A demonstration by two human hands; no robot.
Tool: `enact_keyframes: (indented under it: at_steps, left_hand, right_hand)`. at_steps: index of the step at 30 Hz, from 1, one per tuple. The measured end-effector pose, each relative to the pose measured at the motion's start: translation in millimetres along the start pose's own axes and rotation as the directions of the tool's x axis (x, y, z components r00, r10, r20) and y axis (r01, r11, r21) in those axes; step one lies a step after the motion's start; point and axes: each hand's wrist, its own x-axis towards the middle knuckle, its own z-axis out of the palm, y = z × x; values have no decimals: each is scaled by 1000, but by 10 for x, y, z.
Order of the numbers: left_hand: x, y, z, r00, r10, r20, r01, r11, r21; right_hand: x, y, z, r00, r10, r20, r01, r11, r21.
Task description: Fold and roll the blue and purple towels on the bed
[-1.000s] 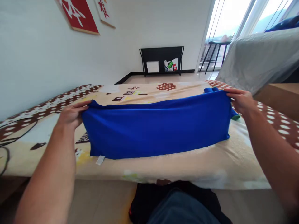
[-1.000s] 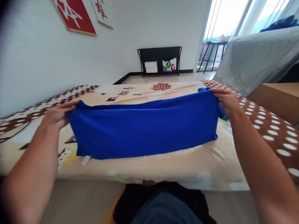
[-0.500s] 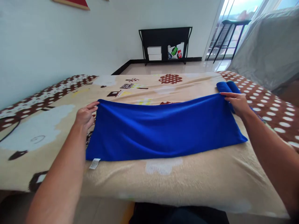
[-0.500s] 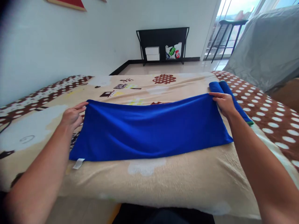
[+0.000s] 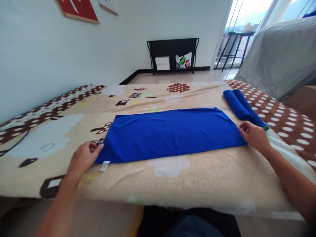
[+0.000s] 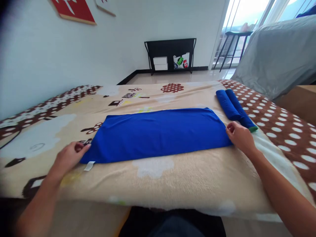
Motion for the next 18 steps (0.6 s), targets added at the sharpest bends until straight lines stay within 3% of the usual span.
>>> enact_keyframes:
  at_steps: [3, 6, 13, 18]
  left_hand:
    - [-507, -121, 70, 999, 26, -21, -23, 994, 105]
    - [-753, -85, 70, 996, 54, -66, -43, 985, 165]
    - [-708, -32, -61, 1000, -2, 18, 2, 1000, -13]
    - [-586, -97, -64, 998, 16, 58, -7, 989, -150]
  right_hand:
    - [-280, 144, -12, 981, 163, 106, -139, 969, -203]
    - [-344, 177, 22, 957, 219, 188, -163, 948, -272]
    - [-292, 254, 21, 946, 119, 301, -75, 985, -156]
    - [-348, 300, -128, 951, 53, 304, -38, 998, -55]
